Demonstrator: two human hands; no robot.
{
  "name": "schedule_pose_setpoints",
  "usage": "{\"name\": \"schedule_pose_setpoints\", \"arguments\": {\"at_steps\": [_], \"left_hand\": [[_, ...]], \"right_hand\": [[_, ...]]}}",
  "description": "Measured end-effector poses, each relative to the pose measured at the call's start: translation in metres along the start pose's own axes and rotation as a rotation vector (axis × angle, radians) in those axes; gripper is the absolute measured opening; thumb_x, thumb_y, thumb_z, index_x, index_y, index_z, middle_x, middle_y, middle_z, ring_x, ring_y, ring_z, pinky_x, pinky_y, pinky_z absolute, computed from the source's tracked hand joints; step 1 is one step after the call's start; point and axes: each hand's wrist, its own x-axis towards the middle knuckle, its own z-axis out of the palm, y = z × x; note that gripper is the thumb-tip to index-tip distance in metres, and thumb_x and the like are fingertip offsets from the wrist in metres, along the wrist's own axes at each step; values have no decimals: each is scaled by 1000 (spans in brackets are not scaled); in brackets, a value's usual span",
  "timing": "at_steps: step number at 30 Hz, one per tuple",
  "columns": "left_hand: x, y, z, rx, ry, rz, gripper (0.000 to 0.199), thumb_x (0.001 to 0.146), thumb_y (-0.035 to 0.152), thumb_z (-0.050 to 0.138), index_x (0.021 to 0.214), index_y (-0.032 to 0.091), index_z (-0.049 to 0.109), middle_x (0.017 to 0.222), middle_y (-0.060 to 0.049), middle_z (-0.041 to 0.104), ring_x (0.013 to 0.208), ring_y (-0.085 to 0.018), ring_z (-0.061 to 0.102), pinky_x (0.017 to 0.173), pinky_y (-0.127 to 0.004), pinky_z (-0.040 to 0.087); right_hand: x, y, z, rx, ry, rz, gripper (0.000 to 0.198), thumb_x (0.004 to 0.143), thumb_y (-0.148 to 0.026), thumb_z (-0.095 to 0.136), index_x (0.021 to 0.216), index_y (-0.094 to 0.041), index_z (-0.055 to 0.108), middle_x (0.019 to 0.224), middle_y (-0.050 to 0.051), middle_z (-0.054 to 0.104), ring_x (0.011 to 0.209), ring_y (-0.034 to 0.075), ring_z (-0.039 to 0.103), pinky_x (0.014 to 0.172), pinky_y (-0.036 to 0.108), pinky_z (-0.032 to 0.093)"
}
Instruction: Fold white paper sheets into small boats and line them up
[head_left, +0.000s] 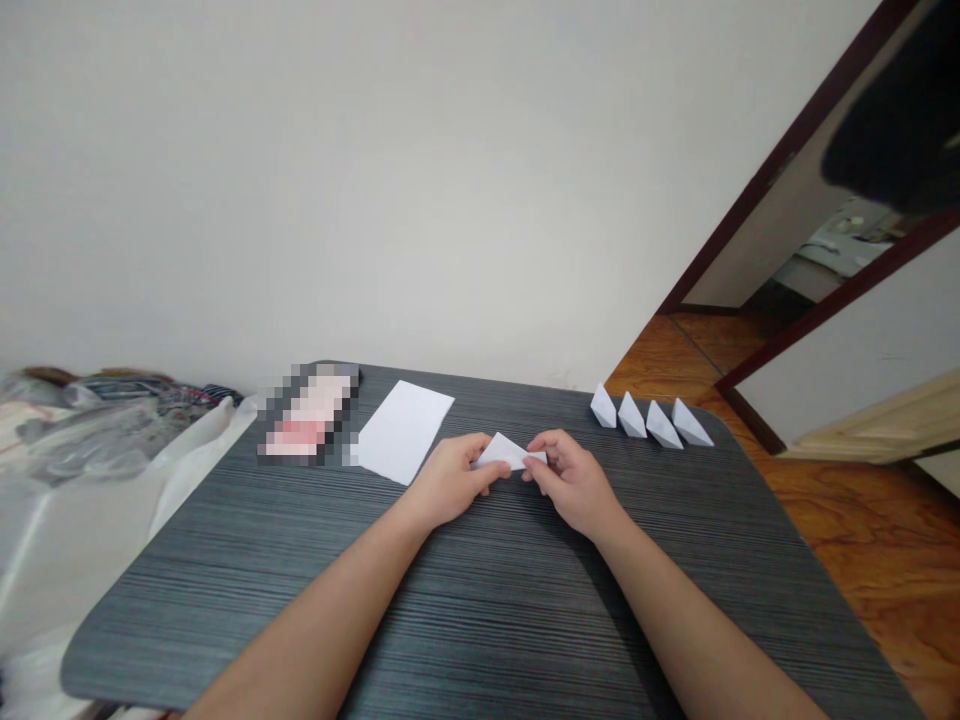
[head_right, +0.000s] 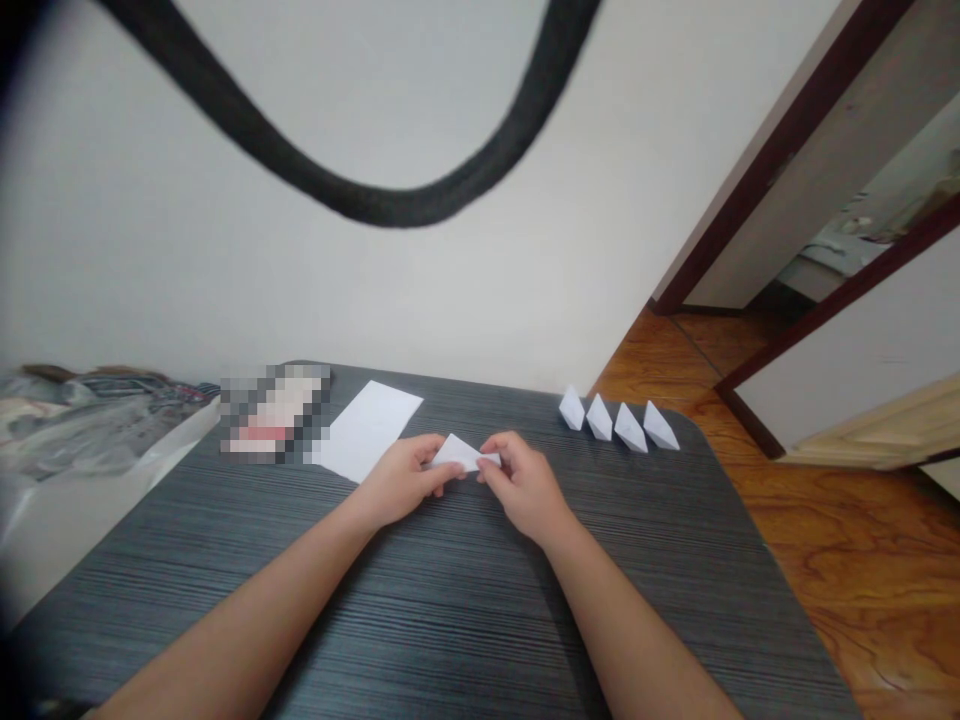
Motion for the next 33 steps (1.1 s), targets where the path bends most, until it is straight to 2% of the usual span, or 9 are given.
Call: {"name": "schedule_pose_setpoints", "arguments": {"at_steps": [8,11,13,15,24,33], "left_hand": [[2,0,-1,-92,-1,3,14,79,28,52,83,16,59,77,-1,63,53,-9,51,51,-21,41],[2,0,-2,-106,1,4,15,79,28,52,84,16,59,77,-2,63,53,-9,50,50,-21,40],[2,0,-2,-102,3,-3,15,79,29,52,84,15,59,77,-2,63,52,-9,50,50,-20,39],[2,0,-2,-101,-4,-14,15,79,28,52,83,15,59,78,-2,64,52,-9,51,50,-21,40],[0,6,-2,-91,-46,-26,15,77,28,54,82,15,59,77,-3,66,53,-9,53,49,-21,41],[1,-1,-3,-39,-56,-14,20,82,33,51,80,16,61,77,-2,67,50,-9,50,48,-21,39]], "right_hand": [[3,2,0,47,-18,2,20,84,-29,53,101,-19,53,76,2,65,62,14,60,56,25,45],[4,0,-4,-44,-22,1,14,84,-30,53,86,-18,60,71,2,65,62,15,60,59,26,45],[4,-3,-7,-99,-39,4,19,85,-30,52,75,-17,62,65,2,64,61,15,60,60,26,45],[4,-5,-8,-107,-47,10,22,85,-30,51,72,-17,62,63,1,64,60,14,60,60,26,45],[2,-9,-9,-101,-79,4,24,87,-29,49,71,-17,62,62,1,63,59,13,59,59,25,44],[1,-7,-6,-63,-119,10,22,88,-28,48,74,-17,61,66,1,64,60,13,59,59,24,44]]}}
